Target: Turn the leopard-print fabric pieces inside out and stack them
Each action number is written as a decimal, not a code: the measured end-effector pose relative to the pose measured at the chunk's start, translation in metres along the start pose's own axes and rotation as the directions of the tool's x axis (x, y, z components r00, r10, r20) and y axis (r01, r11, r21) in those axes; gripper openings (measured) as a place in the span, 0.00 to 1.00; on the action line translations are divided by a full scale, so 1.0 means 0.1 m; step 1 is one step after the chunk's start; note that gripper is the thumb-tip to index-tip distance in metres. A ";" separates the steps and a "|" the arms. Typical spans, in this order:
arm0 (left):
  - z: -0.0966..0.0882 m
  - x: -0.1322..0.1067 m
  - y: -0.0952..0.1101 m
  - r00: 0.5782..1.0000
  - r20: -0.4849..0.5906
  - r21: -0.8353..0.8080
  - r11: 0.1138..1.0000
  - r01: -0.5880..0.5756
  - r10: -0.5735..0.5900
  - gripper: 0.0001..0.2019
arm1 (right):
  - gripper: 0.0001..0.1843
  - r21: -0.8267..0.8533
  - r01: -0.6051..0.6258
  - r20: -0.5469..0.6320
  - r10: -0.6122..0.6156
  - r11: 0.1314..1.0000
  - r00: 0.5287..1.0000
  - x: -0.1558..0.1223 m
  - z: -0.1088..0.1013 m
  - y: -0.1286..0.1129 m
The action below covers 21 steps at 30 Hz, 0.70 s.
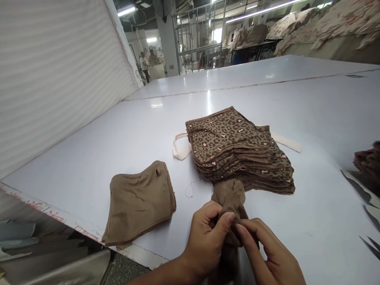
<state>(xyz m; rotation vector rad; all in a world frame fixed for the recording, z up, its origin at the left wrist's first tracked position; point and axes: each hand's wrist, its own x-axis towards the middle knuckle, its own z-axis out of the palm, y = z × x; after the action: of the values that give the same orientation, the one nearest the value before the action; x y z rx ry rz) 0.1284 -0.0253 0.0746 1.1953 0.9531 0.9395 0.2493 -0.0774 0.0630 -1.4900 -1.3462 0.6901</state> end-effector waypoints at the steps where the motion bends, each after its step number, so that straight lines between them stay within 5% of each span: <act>1: 0.00 -0.01 -0.03 1.000 0.007 -0.007 1.000 -0.013 0.013 0.18 | 0.09 0.089 -0.059 0.009 0.058 0.994 0.998 0.01 0.00 0.01; 5: -0.03 0.01 -0.15 0.984 0.149 0.063 0.992 -0.112 0.101 0.24 | 0.10 0.525 -0.290 0.045 0.314 0.800 0.948 0.06 -0.01 0.03; 8: -0.08 0.02 -0.13 0.982 0.174 0.145 0.984 -0.104 0.078 0.21 | 0.15 0.677 -0.369 0.156 0.365 0.637 0.918 0.08 -0.02 0.02; 11: -0.13 0.01 0.04 0.983 0.045 0.303 0.935 -0.184 0.179 0.08 | 0.11 0.615 -0.351 0.154 0.329 0.706 0.932 0.05 -0.01 -0.02; 15: -0.15 -0.01 0.24 0.942 0.251 0.345 0.889 -0.302 0.223 0.07 | 0.11 0.446 -0.222 0.058 0.219 0.867 0.974 0.01 -0.02 -0.03; 17: -0.13 -0.01 0.25 0.932 0.324 0.316 0.911 -0.267 0.160 0.07 | 0.11 0.372 -0.179 0.075 0.163 0.911 0.984 0.00 -0.03 0.00; 21: -0.07 0.02 0.18 0.965 0.252 0.185 0.975 -0.121 0.072 0.09 | 0.10 0.265 -0.150 0.040 0.144 0.953 0.989 -0.03 -0.07 0.08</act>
<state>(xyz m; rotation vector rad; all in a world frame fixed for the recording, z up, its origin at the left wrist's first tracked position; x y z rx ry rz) 0.1210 -0.0195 0.0913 1.5021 0.8093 0.7634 0.2578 -0.0814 0.0573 -1.3751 -1.1139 0.9460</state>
